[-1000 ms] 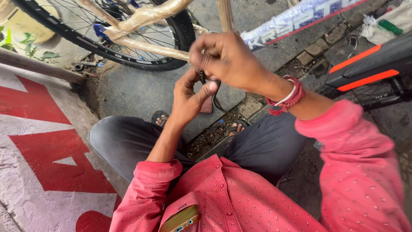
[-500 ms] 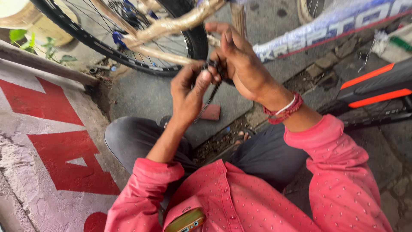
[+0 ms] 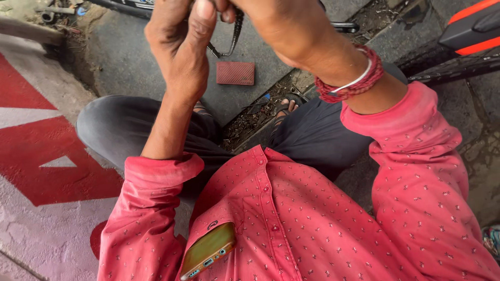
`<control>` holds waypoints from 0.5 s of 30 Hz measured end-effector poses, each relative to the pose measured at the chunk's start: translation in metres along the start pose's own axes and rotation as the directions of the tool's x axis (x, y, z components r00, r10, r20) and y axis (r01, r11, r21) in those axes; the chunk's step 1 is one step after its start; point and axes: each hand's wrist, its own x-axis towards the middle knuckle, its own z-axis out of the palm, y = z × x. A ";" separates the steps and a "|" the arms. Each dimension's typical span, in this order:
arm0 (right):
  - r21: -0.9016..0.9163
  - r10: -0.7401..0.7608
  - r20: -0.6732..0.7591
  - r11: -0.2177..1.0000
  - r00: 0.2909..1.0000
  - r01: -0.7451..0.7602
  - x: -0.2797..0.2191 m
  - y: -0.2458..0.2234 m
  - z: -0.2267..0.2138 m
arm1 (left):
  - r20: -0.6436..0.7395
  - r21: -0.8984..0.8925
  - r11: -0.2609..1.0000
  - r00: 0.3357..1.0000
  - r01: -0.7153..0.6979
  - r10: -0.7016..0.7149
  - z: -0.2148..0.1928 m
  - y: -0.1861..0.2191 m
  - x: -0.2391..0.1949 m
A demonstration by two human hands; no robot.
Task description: The person unwraps a new bicycle chain, measures it against the bicycle frame, and uses pliers to cut it to size. They then route the chain through the rear derailleur and around the front chainring, preparing to connect the ends.
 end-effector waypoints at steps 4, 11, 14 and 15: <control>-0.106 -0.050 -0.050 0.993 0.998 0.044 0.007 -0.010 0.008 | -0.100 0.287 0.957 0.993 -0.038 0.070 -0.006 -0.010 -0.010; 0.034 0.091 -0.127 0.996 0.988 -0.088 0.005 -0.011 0.021 | -0.132 0.330 0.942 0.986 -0.055 0.104 -0.011 -0.020 -0.012; 0.001 0.049 -0.234 0.999 0.971 -0.050 0.002 -0.002 0.041 | -0.081 0.414 0.904 0.985 -0.103 0.149 -0.016 -0.016 -0.014; 0.049 0.031 -0.250 0.999 0.968 -0.019 0.001 0.002 0.049 | -0.083 0.403 0.910 0.987 -0.096 0.141 -0.018 -0.016 -0.016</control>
